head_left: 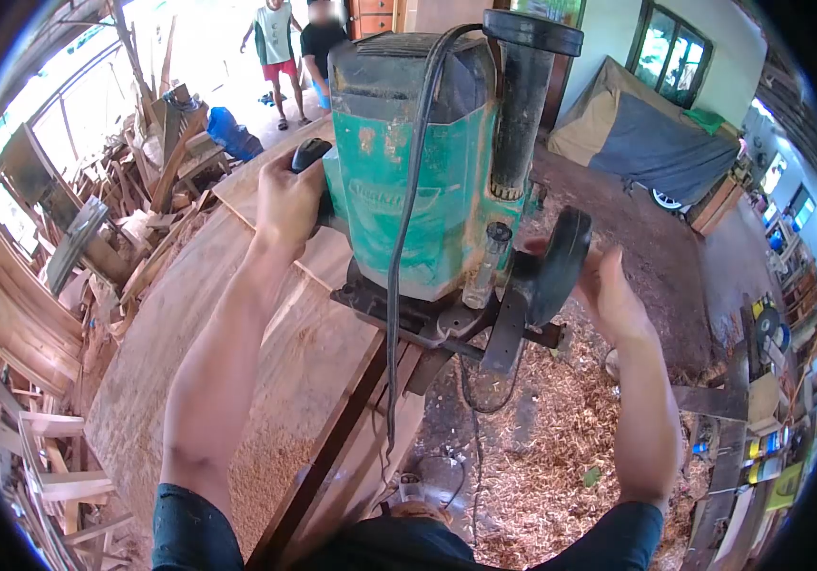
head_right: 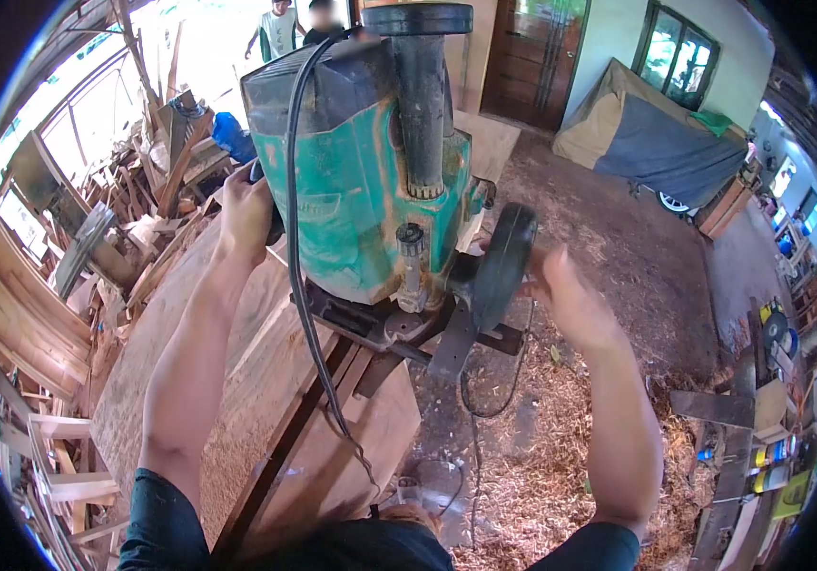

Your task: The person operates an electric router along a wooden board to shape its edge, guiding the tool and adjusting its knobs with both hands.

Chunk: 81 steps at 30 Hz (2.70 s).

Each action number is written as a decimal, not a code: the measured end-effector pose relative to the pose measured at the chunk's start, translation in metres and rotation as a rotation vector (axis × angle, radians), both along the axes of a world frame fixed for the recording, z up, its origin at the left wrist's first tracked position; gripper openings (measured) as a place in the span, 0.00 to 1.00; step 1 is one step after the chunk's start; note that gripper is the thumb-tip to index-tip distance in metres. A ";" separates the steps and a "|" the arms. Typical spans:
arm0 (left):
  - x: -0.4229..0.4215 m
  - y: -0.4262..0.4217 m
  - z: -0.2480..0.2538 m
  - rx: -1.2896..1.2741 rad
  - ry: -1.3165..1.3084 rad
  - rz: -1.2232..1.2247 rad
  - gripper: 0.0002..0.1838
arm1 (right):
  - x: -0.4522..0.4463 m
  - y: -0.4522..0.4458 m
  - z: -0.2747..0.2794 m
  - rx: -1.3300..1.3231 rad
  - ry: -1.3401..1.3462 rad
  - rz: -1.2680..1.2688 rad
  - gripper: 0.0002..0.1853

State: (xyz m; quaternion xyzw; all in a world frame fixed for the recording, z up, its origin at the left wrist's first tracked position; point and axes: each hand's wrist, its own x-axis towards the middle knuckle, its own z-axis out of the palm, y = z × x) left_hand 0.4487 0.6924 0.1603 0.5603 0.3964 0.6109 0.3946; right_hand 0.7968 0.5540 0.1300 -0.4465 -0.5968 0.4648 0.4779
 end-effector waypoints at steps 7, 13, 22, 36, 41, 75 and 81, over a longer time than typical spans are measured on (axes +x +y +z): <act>-0.001 -0.002 0.000 0.013 -0.030 -0.012 0.12 | -0.019 0.000 0.041 0.057 -0.336 0.219 0.65; -0.006 0.006 -0.009 0.055 0.019 -0.008 0.13 | -0.006 0.015 0.041 -0.052 -0.305 0.371 0.68; -0.006 0.008 -0.008 0.040 0.062 0.011 0.11 | -0.013 0.025 0.038 -0.153 -0.058 0.352 0.77; -0.003 0.006 -0.007 0.045 0.010 0.007 0.11 | -0.006 0.000 0.124 0.585 -0.427 -0.275 0.34; -0.001 0.003 -0.004 0.007 0.009 -0.012 0.12 | -0.070 -0.011 0.203 0.810 -0.857 -0.238 0.34; -0.004 0.008 -0.007 0.057 0.046 -0.006 0.13 | -0.121 -0.004 0.242 0.509 -1.270 -0.286 0.18; -0.005 0.006 -0.006 0.029 0.055 -0.015 0.13 | -0.097 0.009 0.218 0.643 -0.873 -0.129 0.15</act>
